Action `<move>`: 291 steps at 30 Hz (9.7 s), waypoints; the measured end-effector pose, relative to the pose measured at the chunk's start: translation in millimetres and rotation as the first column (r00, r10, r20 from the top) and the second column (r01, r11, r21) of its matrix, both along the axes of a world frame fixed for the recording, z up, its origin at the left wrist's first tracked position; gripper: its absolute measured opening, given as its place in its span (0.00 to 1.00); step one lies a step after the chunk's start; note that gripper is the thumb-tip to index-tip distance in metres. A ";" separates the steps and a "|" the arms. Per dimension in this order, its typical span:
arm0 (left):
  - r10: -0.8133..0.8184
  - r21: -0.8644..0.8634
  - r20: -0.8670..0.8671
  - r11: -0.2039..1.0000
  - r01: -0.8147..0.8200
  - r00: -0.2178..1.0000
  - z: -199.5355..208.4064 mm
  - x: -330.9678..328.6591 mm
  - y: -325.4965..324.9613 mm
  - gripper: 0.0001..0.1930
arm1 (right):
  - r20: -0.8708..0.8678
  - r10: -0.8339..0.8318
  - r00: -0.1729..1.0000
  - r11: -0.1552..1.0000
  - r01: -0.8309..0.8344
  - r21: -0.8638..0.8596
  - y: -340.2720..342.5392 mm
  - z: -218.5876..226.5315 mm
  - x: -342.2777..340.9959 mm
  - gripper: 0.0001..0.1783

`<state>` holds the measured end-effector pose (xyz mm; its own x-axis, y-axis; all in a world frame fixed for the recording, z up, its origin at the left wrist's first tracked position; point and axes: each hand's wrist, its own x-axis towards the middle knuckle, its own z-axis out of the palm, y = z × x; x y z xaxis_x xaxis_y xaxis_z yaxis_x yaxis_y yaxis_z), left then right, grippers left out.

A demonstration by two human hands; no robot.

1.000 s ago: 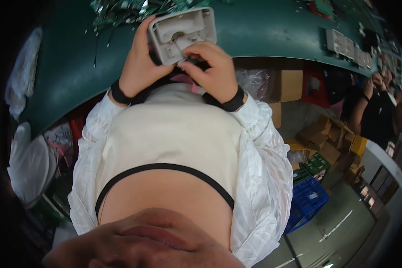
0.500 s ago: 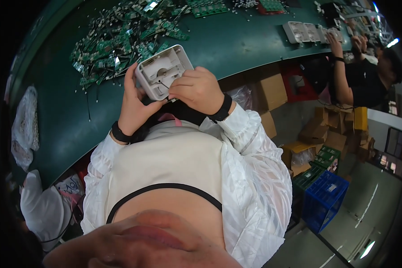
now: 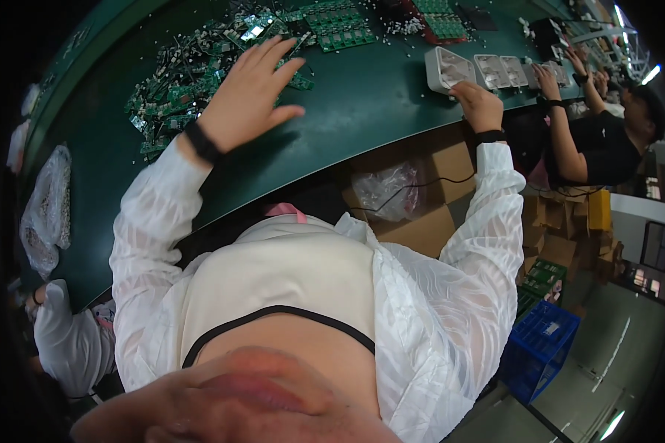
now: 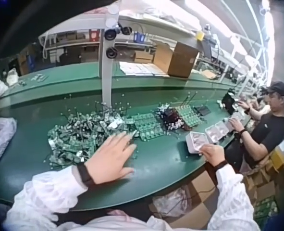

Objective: Assembling electronic components and circuit boards into plastic housings on a factory production line.

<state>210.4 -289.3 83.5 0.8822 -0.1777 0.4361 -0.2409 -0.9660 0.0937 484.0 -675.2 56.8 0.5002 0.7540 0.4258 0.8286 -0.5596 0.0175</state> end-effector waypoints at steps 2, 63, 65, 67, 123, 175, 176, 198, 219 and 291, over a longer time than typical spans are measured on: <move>0.043 0.093 0.003 0.995 -0.043 0.999 -15.6 41.2 1.6 0.38 | 0.011 -0.035 0.999 0.998 0.036 -0.043 -8.7 -7.7 17.2 0.05; -0.571 -0.619 -0.241 -0.532 -0.577 0.785 -37.1 -87.3 -36.2 0.20 | -0.345 -0.203 0.916 0.965 0.248 0.090 221.3 -28.3 74.3 0.32; -0.528 -0.581 -0.314 -0.550 -0.600 0.789 -42.9 -95.5 -36.4 0.20 | -0.289 -0.508 0.812 0.861 0.469 -0.195 250.8 -19.3 76.0 0.35; -0.496 -0.561 -0.349 -0.569 -0.601 0.795 -47.4 -100.5 -36.1 0.19 | -0.298 -0.513 0.805 0.857 0.465 -0.220 258.8 -25.2 83.1 0.36; -0.058 -0.736 -0.031 -0.674 -0.062 0.998 -52.7 -93.1 -10.7 0.20 | -0.644 0.474 0.601 0.853 -0.131 0.506 174.4 27.1 -212.0 0.16; -0.121 -0.882 -0.448 -0.101 -0.460 0.886 -38.4 -126.3 -11.5 0.18 | -0.461 0.437 0.772 0.880 -0.473 0.041 171.8 -3.6 -216.0 0.07; -0.121 -0.882 -0.448 -0.103 -0.460 0.886 -42.9 -125.4 -11.6 0.18 | -0.482 0.399 0.780 0.910 -0.401 0.104 169.8 -7.2 -215.4 0.07; -0.188 -0.862 -0.500 0.015 -0.507 0.845 -55.3 -133.6 -19.8 0.17 | -0.742 0.323 0.587 0.830 0.202 0.520 144.3 -75.1 -230.0 0.06; -0.557 -0.871 -0.252 -0.226 -0.437 0.791 -105.8 -85.3 12.5 0.19 | -0.530 0.831 -0.168 0.450 0.763 0.464 142.2 -57.2 -212.9 0.05; -0.441 -0.904 -0.409 0.071 -0.423 0.799 -91.5 -88.7 4.9 0.16 | -0.075 0.685 0.725 0.661 -0.575 0.482 227.3 -22.9 -196.5 0.08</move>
<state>121.7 -284.4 -8.1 0.9666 -0.0110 -0.2561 0.2555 0.1211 0.9592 287.5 -447.9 33.9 0.0907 0.7109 0.6975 0.9289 0.1921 -0.3166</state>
